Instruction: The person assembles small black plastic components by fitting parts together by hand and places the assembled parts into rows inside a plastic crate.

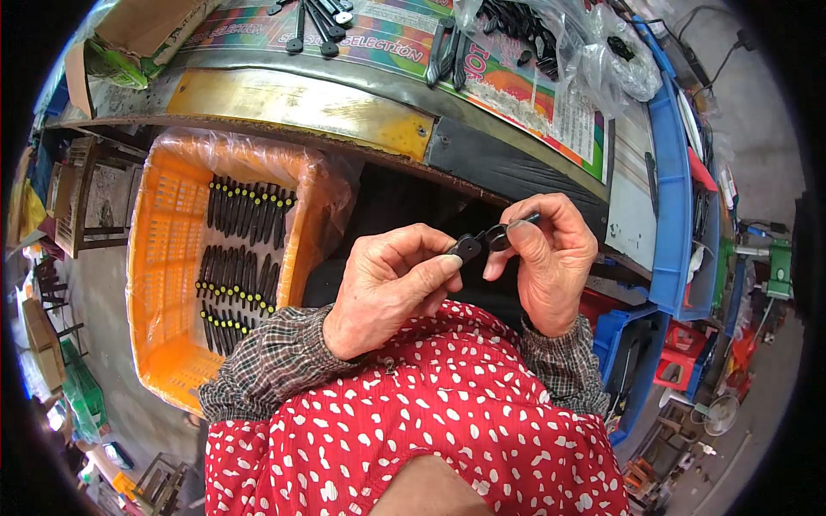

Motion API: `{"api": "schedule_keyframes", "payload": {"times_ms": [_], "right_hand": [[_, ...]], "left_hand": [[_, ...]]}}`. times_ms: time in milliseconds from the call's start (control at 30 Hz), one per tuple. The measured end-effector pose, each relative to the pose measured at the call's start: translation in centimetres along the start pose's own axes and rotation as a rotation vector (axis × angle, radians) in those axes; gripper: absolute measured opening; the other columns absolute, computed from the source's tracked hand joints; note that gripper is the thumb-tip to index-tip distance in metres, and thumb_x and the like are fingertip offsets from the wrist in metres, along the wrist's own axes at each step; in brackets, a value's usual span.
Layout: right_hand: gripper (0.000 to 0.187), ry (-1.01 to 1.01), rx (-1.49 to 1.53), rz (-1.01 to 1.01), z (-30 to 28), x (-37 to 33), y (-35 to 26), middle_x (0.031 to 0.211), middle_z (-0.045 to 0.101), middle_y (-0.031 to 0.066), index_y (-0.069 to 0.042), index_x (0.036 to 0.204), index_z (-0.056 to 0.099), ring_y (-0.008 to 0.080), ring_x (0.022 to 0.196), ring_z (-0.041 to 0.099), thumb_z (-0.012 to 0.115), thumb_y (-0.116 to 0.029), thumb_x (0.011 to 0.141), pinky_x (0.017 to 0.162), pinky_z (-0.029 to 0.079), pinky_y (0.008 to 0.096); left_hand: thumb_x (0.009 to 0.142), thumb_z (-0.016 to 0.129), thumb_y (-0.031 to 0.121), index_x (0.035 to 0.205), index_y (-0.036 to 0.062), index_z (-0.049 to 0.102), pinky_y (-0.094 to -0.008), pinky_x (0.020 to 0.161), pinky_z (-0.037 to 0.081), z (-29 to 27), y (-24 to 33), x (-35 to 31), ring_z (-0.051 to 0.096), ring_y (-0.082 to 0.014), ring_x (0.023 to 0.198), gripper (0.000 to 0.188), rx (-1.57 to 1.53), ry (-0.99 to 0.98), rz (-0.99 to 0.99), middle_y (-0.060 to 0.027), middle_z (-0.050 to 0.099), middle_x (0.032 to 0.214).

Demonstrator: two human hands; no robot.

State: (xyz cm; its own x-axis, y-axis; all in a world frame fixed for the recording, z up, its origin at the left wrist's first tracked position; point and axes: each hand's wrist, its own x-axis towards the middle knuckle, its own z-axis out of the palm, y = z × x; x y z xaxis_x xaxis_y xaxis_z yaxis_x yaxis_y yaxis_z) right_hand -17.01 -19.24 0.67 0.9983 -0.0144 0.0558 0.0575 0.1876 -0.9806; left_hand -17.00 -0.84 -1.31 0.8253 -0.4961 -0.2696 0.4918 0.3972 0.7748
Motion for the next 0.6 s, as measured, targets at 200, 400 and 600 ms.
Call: {"api": "schedule_keyframes", "payload": {"times_ms": [200,400,600], "right_hand": [[0.016,0.031,0.004,0.010,0.0,-0.1,0.3,0.080,0.060,0.0096,0.005,0.093,0.052,0.0143,0.056,0.061,0.064,-0.005,0.086,0.052,0.051,0.0228],[0.019,-0.030,0.089,0.088,-0.3,0.0,0.7,0.080,0.060,0.0102,0.004,0.092,0.052,0.0151,0.055,0.061,0.064,-0.009,0.086,0.050,0.052,0.0239],[0.020,-0.086,0.217,0.144,-0.6,0.1,1.1,0.080,0.060,0.0108,0.004,0.091,0.052,0.0164,0.055,0.062,0.065,-0.010,0.086,0.047,0.053,0.0253]], "left_hand": [[0.089,0.057,0.005,0.098,-0.0028,0.061,-0.0164,0.049,0.040,0.2,-0.1,-0.3,0.051,-0.0032,0.056,0.012,0.094,0.012,0.067,-0.0035,0.062,0.074],[0.088,0.057,0.004,0.097,-0.0030,0.062,-0.0162,0.050,0.040,0.1,0.1,-0.4,0.050,-0.0022,0.056,0.012,0.160,0.009,0.074,-0.0021,0.061,0.073],[0.086,0.059,0.004,0.095,-0.0024,0.063,-0.0168,0.050,0.039,0.1,-0.2,-0.3,0.049,-0.0016,0.057,0.011,0.221,0.008,0.103,-0.0008,0.060,0.071]]}}
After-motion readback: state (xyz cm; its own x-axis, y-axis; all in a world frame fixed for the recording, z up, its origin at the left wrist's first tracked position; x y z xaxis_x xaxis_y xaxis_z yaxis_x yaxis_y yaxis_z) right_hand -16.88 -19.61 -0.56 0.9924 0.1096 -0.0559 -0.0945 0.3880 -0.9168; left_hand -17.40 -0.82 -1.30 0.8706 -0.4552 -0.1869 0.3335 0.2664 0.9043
